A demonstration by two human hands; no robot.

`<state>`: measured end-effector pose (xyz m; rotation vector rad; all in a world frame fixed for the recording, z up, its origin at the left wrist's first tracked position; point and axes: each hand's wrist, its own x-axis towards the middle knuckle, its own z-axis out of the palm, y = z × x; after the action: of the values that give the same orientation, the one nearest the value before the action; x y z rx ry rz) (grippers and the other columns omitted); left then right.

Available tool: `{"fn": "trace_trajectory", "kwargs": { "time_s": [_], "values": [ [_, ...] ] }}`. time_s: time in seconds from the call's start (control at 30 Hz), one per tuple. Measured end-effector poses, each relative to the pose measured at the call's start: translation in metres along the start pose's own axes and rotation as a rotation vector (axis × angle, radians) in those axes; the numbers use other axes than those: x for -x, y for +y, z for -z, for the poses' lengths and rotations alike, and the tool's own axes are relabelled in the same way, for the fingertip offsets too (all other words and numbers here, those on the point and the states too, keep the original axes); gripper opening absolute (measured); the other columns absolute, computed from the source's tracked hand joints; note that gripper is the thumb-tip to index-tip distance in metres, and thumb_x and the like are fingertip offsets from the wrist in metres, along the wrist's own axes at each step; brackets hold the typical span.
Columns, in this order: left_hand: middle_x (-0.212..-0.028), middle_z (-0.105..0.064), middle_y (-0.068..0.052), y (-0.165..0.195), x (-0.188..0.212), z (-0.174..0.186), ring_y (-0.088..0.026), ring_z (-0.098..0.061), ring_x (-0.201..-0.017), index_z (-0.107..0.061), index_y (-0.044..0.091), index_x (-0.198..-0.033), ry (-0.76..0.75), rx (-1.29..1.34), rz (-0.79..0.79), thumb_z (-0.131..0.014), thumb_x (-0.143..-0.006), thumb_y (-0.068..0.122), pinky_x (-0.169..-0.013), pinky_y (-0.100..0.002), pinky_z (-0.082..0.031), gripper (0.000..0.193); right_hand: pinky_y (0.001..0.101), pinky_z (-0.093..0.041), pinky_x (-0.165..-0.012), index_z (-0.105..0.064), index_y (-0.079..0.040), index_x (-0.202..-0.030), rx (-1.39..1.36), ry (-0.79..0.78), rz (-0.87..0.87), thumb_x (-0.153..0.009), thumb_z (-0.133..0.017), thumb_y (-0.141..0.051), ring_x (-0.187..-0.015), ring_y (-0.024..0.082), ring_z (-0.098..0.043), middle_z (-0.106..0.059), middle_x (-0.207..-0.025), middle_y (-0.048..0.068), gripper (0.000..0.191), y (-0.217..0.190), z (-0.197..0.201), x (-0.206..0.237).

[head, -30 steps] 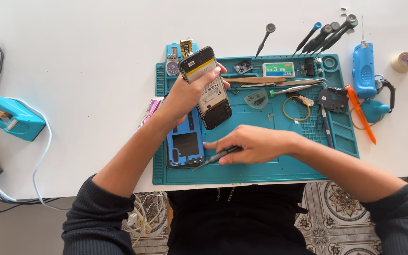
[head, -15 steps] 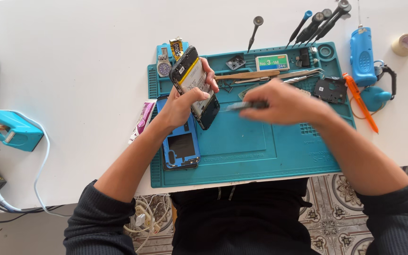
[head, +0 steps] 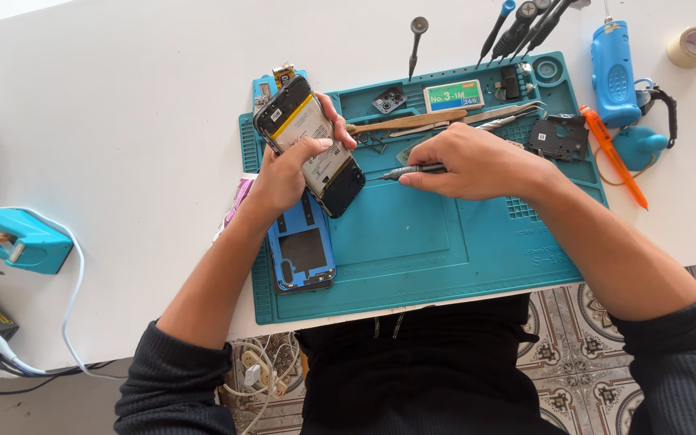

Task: The person pries open the back cover of a blue smartphone using a blue opening tool, removes the back shell, and then uses a screwdriver to unscrew and pry at the internal battery and frame of the disassembled phone on a repair mat.

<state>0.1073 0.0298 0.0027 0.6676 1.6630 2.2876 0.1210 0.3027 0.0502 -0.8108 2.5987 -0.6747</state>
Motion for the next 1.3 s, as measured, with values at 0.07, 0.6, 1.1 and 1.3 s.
{"fn": "trace_trajectory", "kwargs": {
  "time_s": [0.07,0.6,1.1,1.3],
  "values": [
    [-0.103,-0.064,-0.007,-0.001,0.001,-0.001,-0.020,-0.070,-0.104,-0.053,0.006,-0.121,0.011,0.001,0.003,-0.050,-0.088,0.002,-0.103,-0.042,-0.059,0.033,0.0415,-0.050,-0.061,-0.077,-0.004,-0.097,0.007,-0.009,-0.012,-0.092,-0.065,-0.040,-0.059,0.028,-0.065,-0.069,-0.067,0.014,0.039,-0.002,0.001,0.000],
    [-0.110,-0.055,-0.006,-0.004,0.008,-0.013,-0.018,-0.063,-0.111,-0.041,0.009,-0.130,0.026,-0.136,-0.041,-0.064,-0.095,0.001,-0.102,-0.038,-0.054,0.043,0.0385,-0.046,-0.055,-0.073,-0.006,-0.093,-0.074,0.123,0.054,-0.092,-0.066,-0.039,-0.051,0.024,-0.061,-0.066,-0.059,0.010,0.034,-0.007,-0.006,0.013],
    [-0.107,-0.056,-0.008,0.010,0.018,-0.023,-0.017,-0.063,-0.104,-0.042,0.007,-0.128,0.072,-0.111,-0.043,-0.063,-0.095,0.005,-0.098,-0.038,-0.056,0.039,0.0399,-0.039,-0.054,-0.063,-0.013,-0.107,-0.085,0.044,-0.056,-0.095,-0.066,-0.038,-0.044,0.025,-0.054,-0.060,-0.047,0.009,0.028,-0.029,-0.003,0.024],
    [-0.107,-0.055,-0.008,0.014,0.022,-0.024,-0.017,-0.063,-0.104,-0.042,0.007,-0.127,0.075,-0.104,-0.035,-0.063,-0.095,0.005,-0.096,-0.037,-0.055,0.038,0.0393,-0.042,-0.054,-0.063,-0.014,-0.113,0.009,0.030,-0.074,-0.088,-0.067,-0.042,-0.046,0.022,-0.056,-0.059,-0.048,0.010,0.037,-0.029,-0.007,0.024]
  ]
}}
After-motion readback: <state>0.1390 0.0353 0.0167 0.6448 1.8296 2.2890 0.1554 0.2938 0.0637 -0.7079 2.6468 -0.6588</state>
